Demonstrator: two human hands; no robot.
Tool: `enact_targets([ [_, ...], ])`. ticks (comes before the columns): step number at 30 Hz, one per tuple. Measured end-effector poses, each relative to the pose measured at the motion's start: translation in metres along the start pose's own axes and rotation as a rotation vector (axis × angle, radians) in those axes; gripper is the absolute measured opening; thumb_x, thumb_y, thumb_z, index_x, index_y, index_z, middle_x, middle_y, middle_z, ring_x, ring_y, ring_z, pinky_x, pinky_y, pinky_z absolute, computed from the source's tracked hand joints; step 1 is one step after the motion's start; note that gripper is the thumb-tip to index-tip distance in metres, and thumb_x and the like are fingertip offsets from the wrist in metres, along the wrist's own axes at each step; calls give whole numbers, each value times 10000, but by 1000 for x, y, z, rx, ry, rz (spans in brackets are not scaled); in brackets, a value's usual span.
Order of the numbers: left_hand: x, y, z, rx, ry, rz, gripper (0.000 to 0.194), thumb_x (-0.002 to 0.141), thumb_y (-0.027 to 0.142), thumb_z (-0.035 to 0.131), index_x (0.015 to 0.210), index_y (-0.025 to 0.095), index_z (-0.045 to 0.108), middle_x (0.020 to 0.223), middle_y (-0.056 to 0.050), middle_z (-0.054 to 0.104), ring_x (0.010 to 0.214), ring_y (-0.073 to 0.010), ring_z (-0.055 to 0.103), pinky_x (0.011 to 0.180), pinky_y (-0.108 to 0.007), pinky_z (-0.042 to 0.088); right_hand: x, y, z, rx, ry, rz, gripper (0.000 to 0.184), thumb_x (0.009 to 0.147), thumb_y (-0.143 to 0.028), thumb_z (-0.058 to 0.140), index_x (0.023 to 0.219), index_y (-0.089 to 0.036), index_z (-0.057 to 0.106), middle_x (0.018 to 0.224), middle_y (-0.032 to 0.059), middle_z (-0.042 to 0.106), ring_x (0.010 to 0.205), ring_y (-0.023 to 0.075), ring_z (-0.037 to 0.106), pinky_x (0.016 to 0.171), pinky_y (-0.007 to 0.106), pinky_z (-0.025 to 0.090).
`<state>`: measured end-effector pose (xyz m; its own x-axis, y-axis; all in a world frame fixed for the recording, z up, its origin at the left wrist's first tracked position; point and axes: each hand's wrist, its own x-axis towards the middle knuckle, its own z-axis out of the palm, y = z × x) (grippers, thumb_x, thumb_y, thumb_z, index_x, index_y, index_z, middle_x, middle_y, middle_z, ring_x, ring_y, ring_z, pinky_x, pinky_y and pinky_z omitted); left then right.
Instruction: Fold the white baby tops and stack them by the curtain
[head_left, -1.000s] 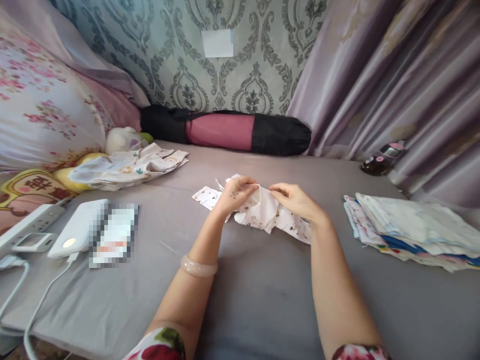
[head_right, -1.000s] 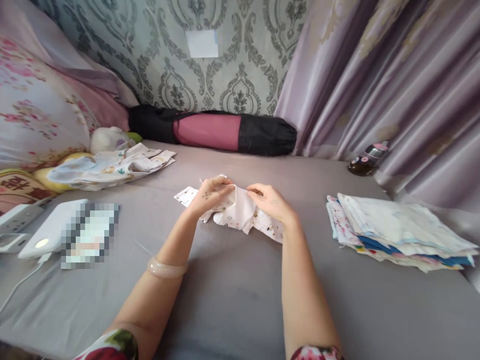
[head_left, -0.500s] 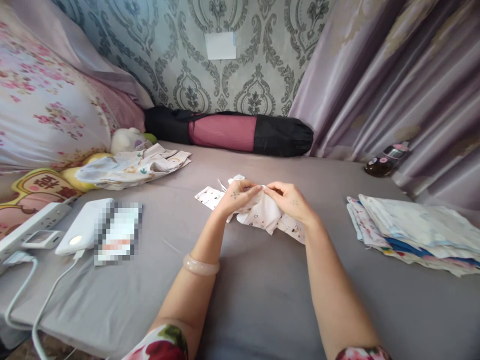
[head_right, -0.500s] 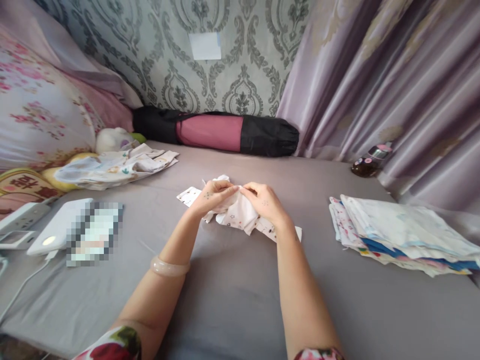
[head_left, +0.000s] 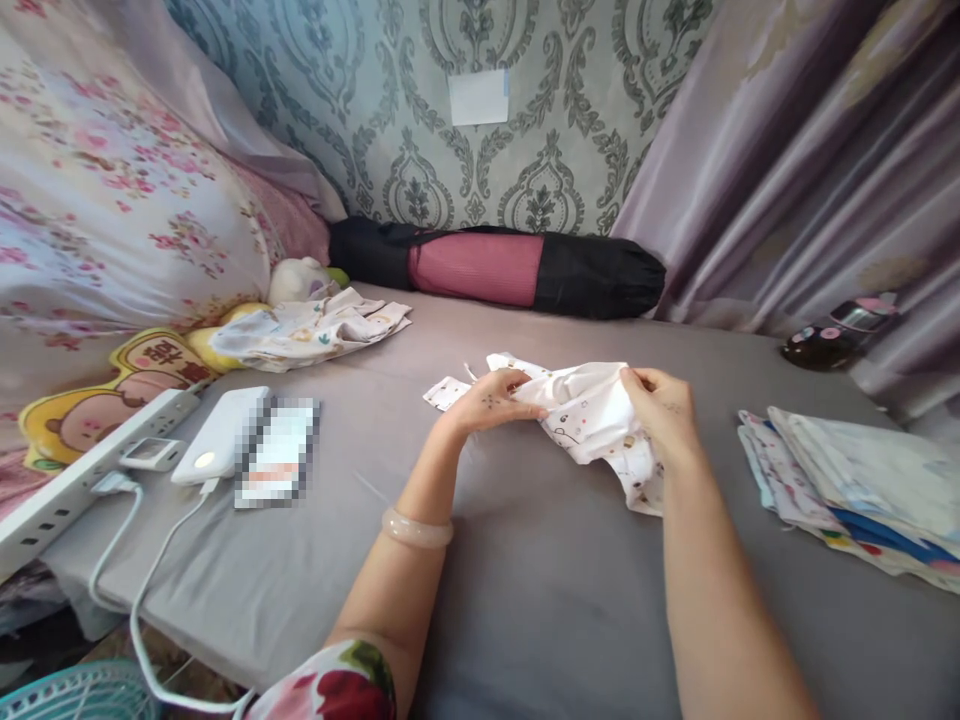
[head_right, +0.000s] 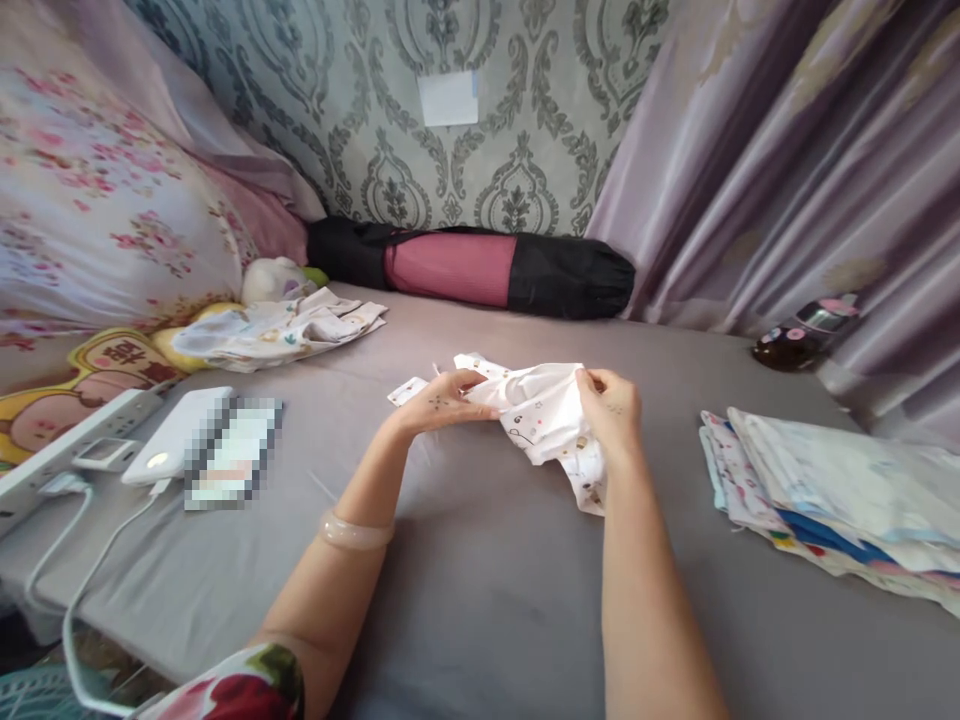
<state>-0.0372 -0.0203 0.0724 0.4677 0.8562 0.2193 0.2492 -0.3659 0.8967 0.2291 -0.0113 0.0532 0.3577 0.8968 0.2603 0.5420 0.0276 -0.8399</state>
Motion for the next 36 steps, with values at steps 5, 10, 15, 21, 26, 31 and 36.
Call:
enact_targets([
  [5,1,-6,3,40,35,-10,201,732,353,736,758,181,634,700,11,559,645,-130,473,565,-240,358,4,9,-2,31,57,45,426,741,-531,621,842,-135,740,758,94,724,758,246,656,651,304,494],
  [10,5,-11,1,95,171,-21,210,783,361,688,898,186,683,810,-10,636,769,-161,547,702,-262,433,5,12,-4,76,77,46,463,714,-569,619,817,-134,738,736,80,717,742,234,653,647,298,487],
  [15,8,-6,7,134,288,2,338,836,366,642,1135,209,647,953,-45,666,897,-180,600,818,-290,468,5,10,-3,119,65,63,477,680,-575,615,805,-129,730,768,85,724,739,227,654,638,292,478],
  [21,10,1,22,315,306,13,228,865,330,595,1046,222,683,1047,-58,693,960,-210,625,854,-322,467,3,7,-5,89,65,30,448,719,-563,588,794,-145,730,762,81,728,752,231,660,633,287,474],
  [26,12,-1,26,403,380,-3,214,874,310,559,992,206,703,1029,-66,724,965,-224,646,878,-330,461,1,2,-8,109,54,-13,418,746,-535,590,806,-145,730,770,78,731,760,228,657,650,293,477],
  [31,12,0,24,388,472,-97,244,858,335,547,933,207,741,922,-48,753,871,-212,677,836,-305,474,-2,-9,-12,166,35,-83,380,769,-500,600,846,-152,731,796,64,732,757,215,650,668,294,476],
  [36,11,5,21,305,550,-158,271,803,319,545,901,209,773,812,-22,755,827,-201,691,779,-270,480,-6,-24,-18,200,35,-146,377,788,-499,608,891,-158,733,807,55,731,755,211,650,686,300,477],
])
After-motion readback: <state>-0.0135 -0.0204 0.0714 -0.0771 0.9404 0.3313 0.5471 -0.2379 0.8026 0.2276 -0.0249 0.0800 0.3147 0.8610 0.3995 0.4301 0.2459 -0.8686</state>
